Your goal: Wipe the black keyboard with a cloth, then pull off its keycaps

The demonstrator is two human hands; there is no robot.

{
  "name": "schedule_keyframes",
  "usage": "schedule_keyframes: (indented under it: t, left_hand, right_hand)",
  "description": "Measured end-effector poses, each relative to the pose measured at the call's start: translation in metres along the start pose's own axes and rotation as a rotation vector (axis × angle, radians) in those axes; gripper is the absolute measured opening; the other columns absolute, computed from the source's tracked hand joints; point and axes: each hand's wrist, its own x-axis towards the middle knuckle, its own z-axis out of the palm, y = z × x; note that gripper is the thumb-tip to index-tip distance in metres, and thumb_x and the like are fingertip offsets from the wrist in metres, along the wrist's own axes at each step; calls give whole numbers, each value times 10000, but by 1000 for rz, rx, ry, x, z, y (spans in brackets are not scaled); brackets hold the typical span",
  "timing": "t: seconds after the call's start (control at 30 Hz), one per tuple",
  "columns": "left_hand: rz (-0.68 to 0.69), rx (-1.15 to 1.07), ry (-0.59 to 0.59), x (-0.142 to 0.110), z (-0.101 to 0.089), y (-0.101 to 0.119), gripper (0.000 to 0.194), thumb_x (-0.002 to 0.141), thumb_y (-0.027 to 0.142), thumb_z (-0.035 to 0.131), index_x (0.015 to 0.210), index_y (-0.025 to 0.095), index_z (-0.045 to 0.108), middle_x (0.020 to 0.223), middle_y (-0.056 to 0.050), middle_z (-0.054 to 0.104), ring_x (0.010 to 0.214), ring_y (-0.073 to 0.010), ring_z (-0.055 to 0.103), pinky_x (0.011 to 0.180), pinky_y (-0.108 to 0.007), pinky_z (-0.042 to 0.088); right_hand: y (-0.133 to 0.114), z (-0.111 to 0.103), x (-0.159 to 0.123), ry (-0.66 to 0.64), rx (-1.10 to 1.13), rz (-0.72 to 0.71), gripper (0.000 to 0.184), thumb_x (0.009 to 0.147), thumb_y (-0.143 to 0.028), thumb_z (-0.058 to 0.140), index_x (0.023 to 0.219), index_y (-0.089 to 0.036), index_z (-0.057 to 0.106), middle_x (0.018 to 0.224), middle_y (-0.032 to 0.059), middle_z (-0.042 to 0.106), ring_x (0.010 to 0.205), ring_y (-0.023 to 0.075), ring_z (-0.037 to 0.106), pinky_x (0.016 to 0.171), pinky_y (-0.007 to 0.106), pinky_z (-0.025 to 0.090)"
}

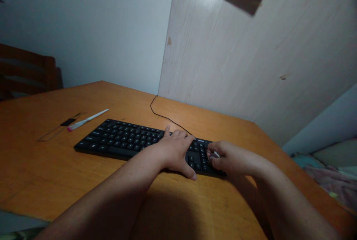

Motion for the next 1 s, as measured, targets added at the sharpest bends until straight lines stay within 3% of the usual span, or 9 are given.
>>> schedule_keyframes:
  t: [0.2, 0.37, 0.57, 0.77, 1.0]
  left_hand:
    - [4, 2, 2, 0, 1, 0, 1099, 456, 808, 674, 1372, 256, 420, 1340, -136, 500, 1271, -391, 397, 1097, -681, 101]
    - [0, 10, -2, 1, 2, -1, 1094, 459, 801, 677, 1372, 259, 413, 1341, -130, 500, 1278, -390, 394, 1109, -661, 92]
    - [-1, 4, -7, 0, 1, -1, 1096, 455, 800, 684, 1373, 267, 411, 1342, -130, 496, 1281, -392, 391, 1109, -663, 79]
    - [-5, 12, -16, 0, 0, 0, 1101, 461, 799, 684, 1383, 266, 405, 1352, -129, 490, 1289, -393, 378, 1109, -658, 85]
    - [-6, 6, -13, 0, 0, 1, 1094, 477, 788, 677, 1389, 250, 403, 1356, -135, 491, 1288, -401, 383, 1111, -657, 92]
  right_hand:
    - [-4, 0, -7, -59, 127, -2, 83, 762, -153, 519, 828, -190, 552, 685, -12, 588, 571, 121, 529, 490, 203, 372]
    - [-17, 9, -6, 3, -12, -123, 101, 750, -129, 526, 809, -195, 576, 718, -7, 613, 605, 118, 524, 510, 206, 342]
    - [-15, 3, -7, -53, -65, 9, 109, 743, -131, 545, 819, -193, 594, 684, 3, 633, 557, 122, 511, 487, 220, 317]
    - [-22, 5, -8, -5, -106, -85, 98, 741, -127, 559, 797, -194, 605, 733, 10, 636, 613, 127, 519, 524, 223, 325]
    - [-16, 2, -9, -46, -83, -24, 109, 737, -134, 558, 810, -202, 603, 698, -3, 635, 585, 127, 519, 508, 218, 340]
